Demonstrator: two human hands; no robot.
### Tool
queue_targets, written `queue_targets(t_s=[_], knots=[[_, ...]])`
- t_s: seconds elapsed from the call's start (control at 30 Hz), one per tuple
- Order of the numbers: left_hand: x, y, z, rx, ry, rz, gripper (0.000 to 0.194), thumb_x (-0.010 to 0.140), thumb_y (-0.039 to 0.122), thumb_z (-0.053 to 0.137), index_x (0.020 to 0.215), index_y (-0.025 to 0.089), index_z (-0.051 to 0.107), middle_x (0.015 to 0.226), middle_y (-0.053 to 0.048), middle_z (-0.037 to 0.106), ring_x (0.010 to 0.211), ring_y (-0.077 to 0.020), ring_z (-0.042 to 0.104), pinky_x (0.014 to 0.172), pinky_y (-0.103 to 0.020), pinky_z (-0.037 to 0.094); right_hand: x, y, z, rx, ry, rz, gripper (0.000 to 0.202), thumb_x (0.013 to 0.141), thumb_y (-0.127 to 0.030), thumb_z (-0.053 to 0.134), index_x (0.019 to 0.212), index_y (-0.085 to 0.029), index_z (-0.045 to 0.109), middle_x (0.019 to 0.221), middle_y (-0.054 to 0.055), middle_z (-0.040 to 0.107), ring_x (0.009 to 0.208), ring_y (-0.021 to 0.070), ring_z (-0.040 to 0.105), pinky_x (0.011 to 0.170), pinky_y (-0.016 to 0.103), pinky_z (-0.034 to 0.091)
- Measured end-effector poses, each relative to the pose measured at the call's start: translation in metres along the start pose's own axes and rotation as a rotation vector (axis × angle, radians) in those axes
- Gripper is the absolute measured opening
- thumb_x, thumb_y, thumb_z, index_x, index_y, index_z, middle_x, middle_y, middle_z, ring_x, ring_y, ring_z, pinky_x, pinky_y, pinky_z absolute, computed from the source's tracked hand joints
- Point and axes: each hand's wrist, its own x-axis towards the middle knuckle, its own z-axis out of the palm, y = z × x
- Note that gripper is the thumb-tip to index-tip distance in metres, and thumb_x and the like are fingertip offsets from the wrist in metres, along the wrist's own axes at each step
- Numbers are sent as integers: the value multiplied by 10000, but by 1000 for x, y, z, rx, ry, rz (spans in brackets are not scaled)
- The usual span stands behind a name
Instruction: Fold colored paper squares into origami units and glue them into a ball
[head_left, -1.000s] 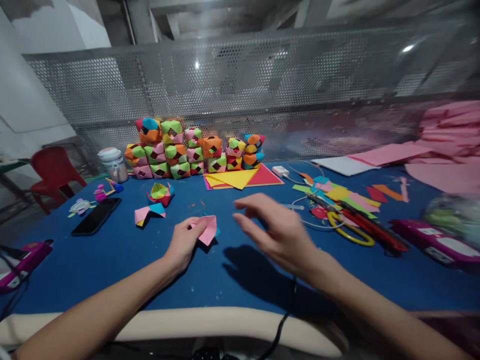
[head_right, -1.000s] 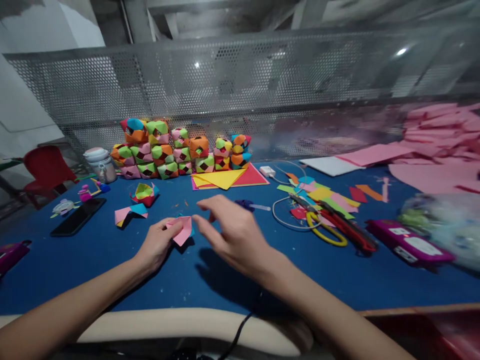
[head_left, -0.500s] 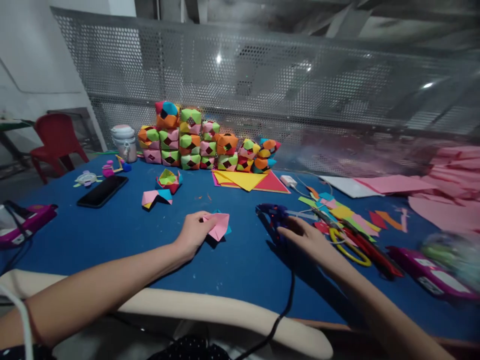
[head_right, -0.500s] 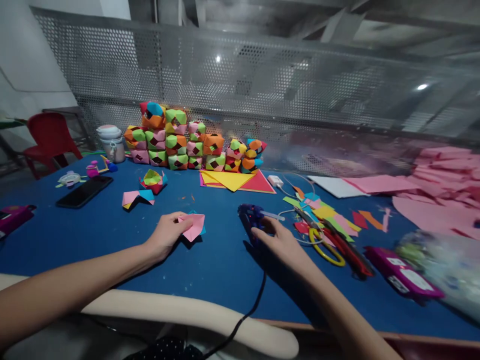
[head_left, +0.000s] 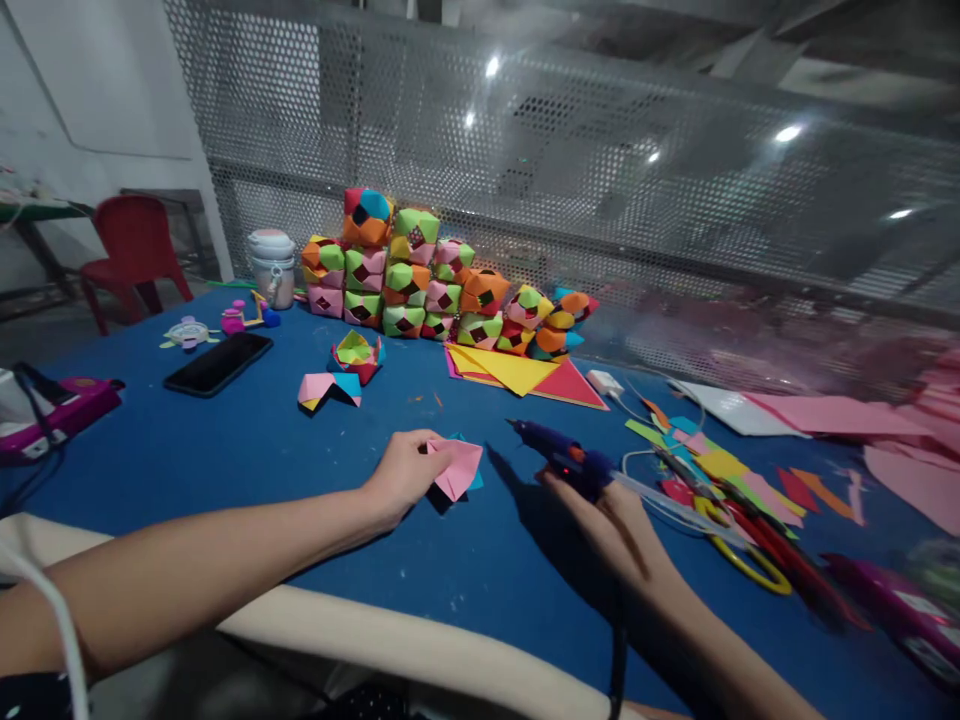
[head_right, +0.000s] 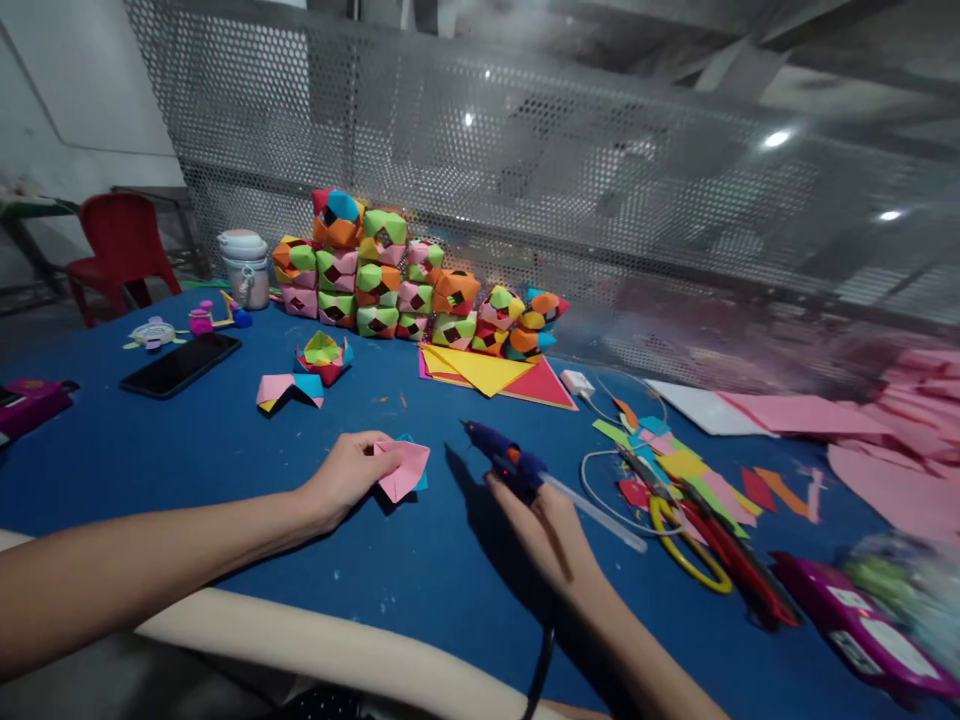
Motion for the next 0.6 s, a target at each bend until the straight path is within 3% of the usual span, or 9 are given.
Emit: queue_targets(t_s=[0.1,0.3,0.6], knots=[[0,0,-1,-6,-8,-3,139,656,212,548,665,129,660,568,-4,583,515,-108,482,471,-207,288,-14,-17,4,39,-57,-93,238,777,-430,535,729,-199,568,601,21,579,524,173,527,453,260,405],[0,-1,0,1,-57,38,200,697,262,546,700,130,696,624,-37,642,538,-128,519,501,-221,350,-23,-37,9,-66,-104,-327,159,815,-341,502,722,-212,509,597,0,548,518,146,494,483,250,387],[1,-6,1,53,-59,81,227,706,321,560,693,136,691,563,-13,605,494,-118,478,467,-213,326,-22,-36,11,-214,-85,-408,196,852,-347,456,721,-214,518,592,9,560,531,154,497,493,255,367]])
